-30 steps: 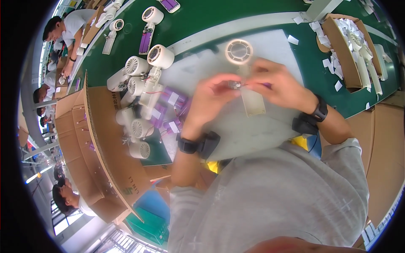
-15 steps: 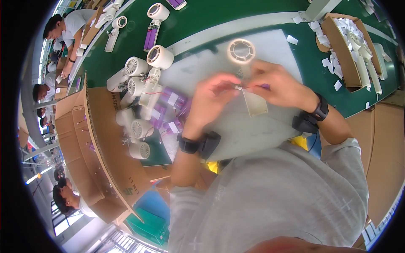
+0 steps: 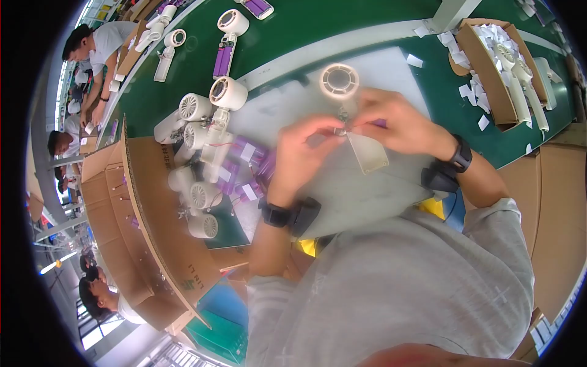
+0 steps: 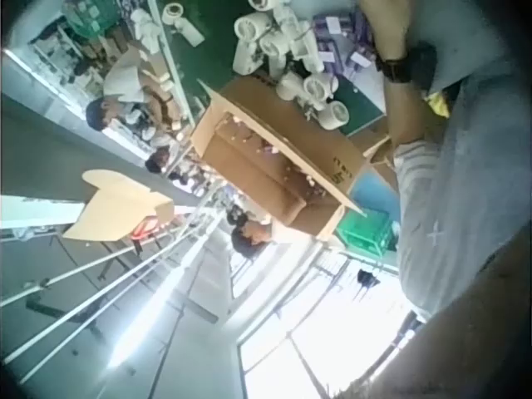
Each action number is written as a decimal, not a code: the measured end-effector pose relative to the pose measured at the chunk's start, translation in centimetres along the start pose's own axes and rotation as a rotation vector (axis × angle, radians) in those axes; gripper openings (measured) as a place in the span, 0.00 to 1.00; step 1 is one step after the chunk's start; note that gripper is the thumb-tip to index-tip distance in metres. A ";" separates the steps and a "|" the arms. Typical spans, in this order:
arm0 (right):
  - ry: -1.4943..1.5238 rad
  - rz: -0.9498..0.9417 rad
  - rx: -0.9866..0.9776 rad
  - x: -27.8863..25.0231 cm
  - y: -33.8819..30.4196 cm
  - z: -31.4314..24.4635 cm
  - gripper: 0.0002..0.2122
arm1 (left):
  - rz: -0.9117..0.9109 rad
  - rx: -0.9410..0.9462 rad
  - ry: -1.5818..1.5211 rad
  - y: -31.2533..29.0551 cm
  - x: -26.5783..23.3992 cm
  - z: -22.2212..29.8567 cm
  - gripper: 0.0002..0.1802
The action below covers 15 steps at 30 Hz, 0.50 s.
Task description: The person assembles fans by connecting a circuit board to a battery and placing them into a plastic housing. They reach into a box to retrieve batteries, connect the wires, and fit the components into the fan casing before placing the units on the conveyor belt.
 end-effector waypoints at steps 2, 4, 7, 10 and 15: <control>0.003 0.003 0.015 0.0 0.2 -0.1 0.05 | -0.002 0.014 0.003 0.0 0.0 -0.1 0.17; 0.006 0.006 0.046 -0.1 0.3 0.0 0.05 | 0.009 0.026 -0.084 0.0 0.0 -0.3 0.17; 0.033 0.017 0.018 0.2 0.3 0.5 0.05 | 0.015 0.031 -0.143 0.0 0.0 -0.5 0.17; 0.004 0.021 0.000 0.3 0.0 0.3 0.06 | 0.017 0.031 -0.174 0.0 0.0 -0.5 0.17; -0.128 0.004 -0.026 0.7 -0.2 -0.6 0.07 | 0.042 0.009 -0.080 0.2 -0.2 -0.2 0.19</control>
Point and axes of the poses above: each hand's wrist, its own y-axis towards the middle knuckle, its own x-axis out of the palm, z = x × y, the point moved 10 cm from there along y, towards the middle knuckle, and after that the axes turned 1 degree about -x, right-handed, at the moved point
